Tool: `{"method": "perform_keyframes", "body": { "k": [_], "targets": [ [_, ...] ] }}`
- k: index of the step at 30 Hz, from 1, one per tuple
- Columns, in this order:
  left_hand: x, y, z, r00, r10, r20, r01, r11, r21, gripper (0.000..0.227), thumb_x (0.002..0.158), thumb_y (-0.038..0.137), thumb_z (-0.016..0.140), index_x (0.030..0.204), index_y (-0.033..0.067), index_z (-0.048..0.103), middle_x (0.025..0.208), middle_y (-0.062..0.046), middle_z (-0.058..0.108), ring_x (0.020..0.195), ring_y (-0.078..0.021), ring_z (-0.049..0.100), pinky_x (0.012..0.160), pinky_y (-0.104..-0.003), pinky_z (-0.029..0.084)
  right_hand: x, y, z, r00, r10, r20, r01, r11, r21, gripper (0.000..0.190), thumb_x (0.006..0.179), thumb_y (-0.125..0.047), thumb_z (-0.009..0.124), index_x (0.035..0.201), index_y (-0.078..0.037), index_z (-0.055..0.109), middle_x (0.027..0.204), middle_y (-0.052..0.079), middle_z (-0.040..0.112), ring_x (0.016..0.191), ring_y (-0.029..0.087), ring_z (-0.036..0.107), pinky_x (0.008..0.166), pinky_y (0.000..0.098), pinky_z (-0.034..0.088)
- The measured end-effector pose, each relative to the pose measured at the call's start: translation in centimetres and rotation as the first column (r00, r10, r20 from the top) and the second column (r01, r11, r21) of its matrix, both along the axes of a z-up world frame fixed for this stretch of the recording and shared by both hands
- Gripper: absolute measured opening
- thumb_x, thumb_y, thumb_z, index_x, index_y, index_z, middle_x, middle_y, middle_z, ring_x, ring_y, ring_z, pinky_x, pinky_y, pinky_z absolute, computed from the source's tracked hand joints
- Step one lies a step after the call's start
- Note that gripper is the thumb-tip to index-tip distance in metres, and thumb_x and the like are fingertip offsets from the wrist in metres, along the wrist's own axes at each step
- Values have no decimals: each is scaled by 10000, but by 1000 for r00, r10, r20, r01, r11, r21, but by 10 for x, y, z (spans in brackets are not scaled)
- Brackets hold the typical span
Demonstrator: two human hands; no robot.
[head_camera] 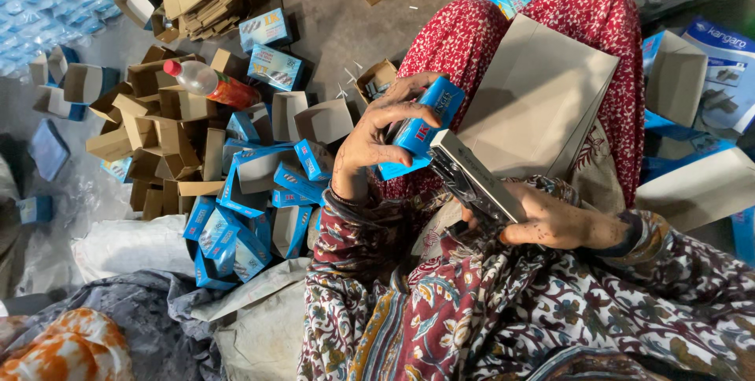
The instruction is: The person sits on the floor and assembles small cardboard boxes by folding the flaps and securing them with a stapler. They handle flat cardboard pieces, fold them into box shapes, and staple the edges to complete the assembly.
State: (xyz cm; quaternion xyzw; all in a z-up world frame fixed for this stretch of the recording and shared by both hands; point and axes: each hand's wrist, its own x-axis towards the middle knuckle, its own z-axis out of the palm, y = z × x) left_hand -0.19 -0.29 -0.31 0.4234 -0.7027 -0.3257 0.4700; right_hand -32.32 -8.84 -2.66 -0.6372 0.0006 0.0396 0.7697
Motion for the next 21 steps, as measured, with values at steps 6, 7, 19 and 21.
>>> {"method": "perform_keyframes", "body": {
  "k": [6,7,19,21],
  "targets": [
    [-3,-1,4,1000,-19,-21,19,1000,-7,771,725,773,725,1165,140,754,1581,-183,497,1382,-370,529,1196,-522,396,0,3,-5,997,-15,-78,19,998,53,650,777,28,593,1414,-20,471,1250,91,636,1220,201,586,1081,402,448],
    [-3,-1,4,999,-24,-25,24,1000,-5,769,728,773,727,1167,142,753,1581,-182,496,1387,-369,526,1198,-522,397,0,3,-7,997,-16,-79,23,996,81,648,780,29,589,1415,-18,469,1245,91,633,1204,201,594,1073,399,459],
    [-3,-4,-3,997,-29,-72,30,999,15,822,695,801,724,1190,145,746,1589,-185,489,1418,-373,505,1232,-521,369,5,6,-4,999,-38,-35,40,998,53,585,790,6,580,1370,-10,500,1113,60,628,1052,162,606,963,353,512],
    [-3,-4,-5,997,-28,-73,29,999,20,831,689,810,717,1187,146,751,1587,-186,493,1413,-372,512,1230,-523,373,6,7,1,998,-37,-59,41,997,67,598,786,-4,580,1376,-27,486,1102,48,618,1053,153,603,960,346,517]
  ]
}}
